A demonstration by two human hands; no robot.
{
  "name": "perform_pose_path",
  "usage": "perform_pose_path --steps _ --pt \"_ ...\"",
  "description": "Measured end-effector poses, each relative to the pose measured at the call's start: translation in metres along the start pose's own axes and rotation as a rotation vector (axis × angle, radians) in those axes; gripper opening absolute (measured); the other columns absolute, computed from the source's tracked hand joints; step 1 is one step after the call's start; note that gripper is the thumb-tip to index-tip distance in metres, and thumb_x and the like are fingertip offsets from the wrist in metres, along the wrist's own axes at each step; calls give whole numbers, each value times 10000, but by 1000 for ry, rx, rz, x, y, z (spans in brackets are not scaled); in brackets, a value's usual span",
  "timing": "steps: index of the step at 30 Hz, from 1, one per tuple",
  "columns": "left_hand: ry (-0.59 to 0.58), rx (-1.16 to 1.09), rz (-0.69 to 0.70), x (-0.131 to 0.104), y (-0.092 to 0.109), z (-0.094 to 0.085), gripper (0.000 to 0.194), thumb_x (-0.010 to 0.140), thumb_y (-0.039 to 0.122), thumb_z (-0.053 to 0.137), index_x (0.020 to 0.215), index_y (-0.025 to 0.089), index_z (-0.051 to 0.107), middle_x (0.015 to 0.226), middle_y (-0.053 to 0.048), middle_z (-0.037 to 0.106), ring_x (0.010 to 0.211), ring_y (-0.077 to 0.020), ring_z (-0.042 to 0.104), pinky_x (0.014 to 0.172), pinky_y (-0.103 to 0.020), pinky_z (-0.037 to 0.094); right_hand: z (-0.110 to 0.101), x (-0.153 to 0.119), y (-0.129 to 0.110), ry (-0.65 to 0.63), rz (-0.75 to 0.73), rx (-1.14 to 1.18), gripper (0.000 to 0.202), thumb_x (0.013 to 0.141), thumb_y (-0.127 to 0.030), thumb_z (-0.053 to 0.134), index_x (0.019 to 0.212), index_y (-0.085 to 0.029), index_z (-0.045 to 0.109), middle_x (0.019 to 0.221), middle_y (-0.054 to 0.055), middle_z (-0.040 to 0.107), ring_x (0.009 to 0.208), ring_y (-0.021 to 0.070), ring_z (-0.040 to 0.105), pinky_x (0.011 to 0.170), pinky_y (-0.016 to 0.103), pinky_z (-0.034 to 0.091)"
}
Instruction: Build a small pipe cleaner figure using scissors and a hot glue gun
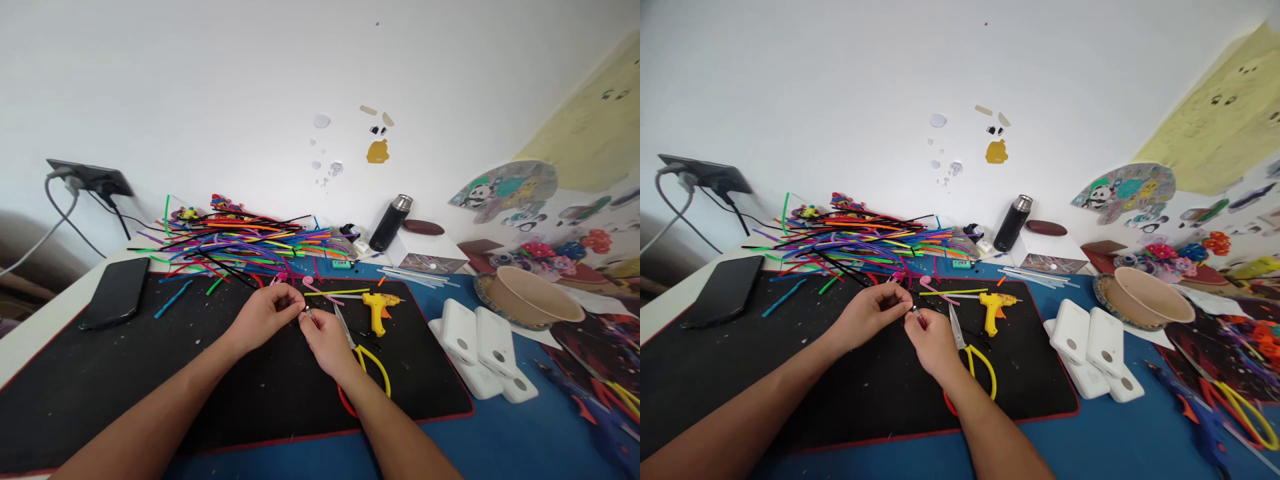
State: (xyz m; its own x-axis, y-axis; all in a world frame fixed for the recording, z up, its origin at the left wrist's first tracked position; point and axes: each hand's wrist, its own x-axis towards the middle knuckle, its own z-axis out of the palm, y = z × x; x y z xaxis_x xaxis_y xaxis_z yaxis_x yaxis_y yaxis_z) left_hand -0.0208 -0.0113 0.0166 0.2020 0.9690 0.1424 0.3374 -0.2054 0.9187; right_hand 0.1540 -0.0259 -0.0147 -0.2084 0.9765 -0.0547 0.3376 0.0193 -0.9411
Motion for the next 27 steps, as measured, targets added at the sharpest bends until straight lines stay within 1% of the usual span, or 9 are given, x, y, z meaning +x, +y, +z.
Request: perform_pose_path --steps 3,6,8,10,13,16,19,22,27 --pt "-12 -4 4 0 1 -1 231 877 419 668 853 196 724 715 3 688 635 -153 595 598 -251 461 0 1 2 -8 18 137 454 917 -526 606 622 -249 399 526 -77 351 484 109 304 486 274 193" --pt "-3 -5 6 0 1 -1 256 879 444 672 851 195 726 722 -1 690 641 -155 590 600 -253 461 -2 3 3 -40 48 402 511 899 -606 653 639 -254 388 524 -101 301 454 85 219 456 258 165" --pt "3 -4 6 0 0 -2 274 882 460 676 851 193 725 731 -3 691 645 -155 588 612 -258 463 -6 3 1 -68 24 561 533 894 -641 675 648 -247 413 527 -108 294 453 73 182 447 248 153" --pt "4 -10 4 0 -1 -2 279 885 464 677 859 191 726 751 -7 701 665 -160 604 639 -265 473 -10 3 -2 -90 -28 666 543 896 -663 689 660 -232 459 528 -107 305 459 68 179 450 242 150" --pt "6 -20 7 0 -1 -3 275 886 460 677 861 190 726 775 -13 719 696 -167 626 668 -271 486 -16 2 -7 -91 -65 728 533 891 -656 733 700 -219 494 548 -100 337 471 67 214 461 239 163" --pt "4 -16 13 1 0 -4 280 887 461 677 854 188 727 789 -18 731 710 -170 633 677 -272 490 -17 4 -8 -49 -42 721 514 841 -630 805 760 -224 501 581 -109 336 484 65 214 465 232 167" --pt "-7 0 17 1 1 -5 281 891 461 678 851 187 727 786 -17 734 707 -170 627 671 -271 487 -17 6 -4 21 -12 642 491 812 -616 826 810 -229 523 603 -120 302 487 68 197 460 234 165" --pt "-12 26 25 0 2 -6 264 894 443 669 847 190 728 780 -14 730 691 -166 611 656 -269 476 -17 8 0 78 -17 489 442 843 -608 782 839 -224 563 617 -106 323 495 81 230 459 240 186" --pt "-34 64 22 -1 2 -4 237 901 418 662 856 198 737 753 -5 708 662 -158 587 624 -261 455 -18 6 1 85 -47 250 411 908 -616 689 923 -208 643 624 -76 383 527 112 304 477 250 246"
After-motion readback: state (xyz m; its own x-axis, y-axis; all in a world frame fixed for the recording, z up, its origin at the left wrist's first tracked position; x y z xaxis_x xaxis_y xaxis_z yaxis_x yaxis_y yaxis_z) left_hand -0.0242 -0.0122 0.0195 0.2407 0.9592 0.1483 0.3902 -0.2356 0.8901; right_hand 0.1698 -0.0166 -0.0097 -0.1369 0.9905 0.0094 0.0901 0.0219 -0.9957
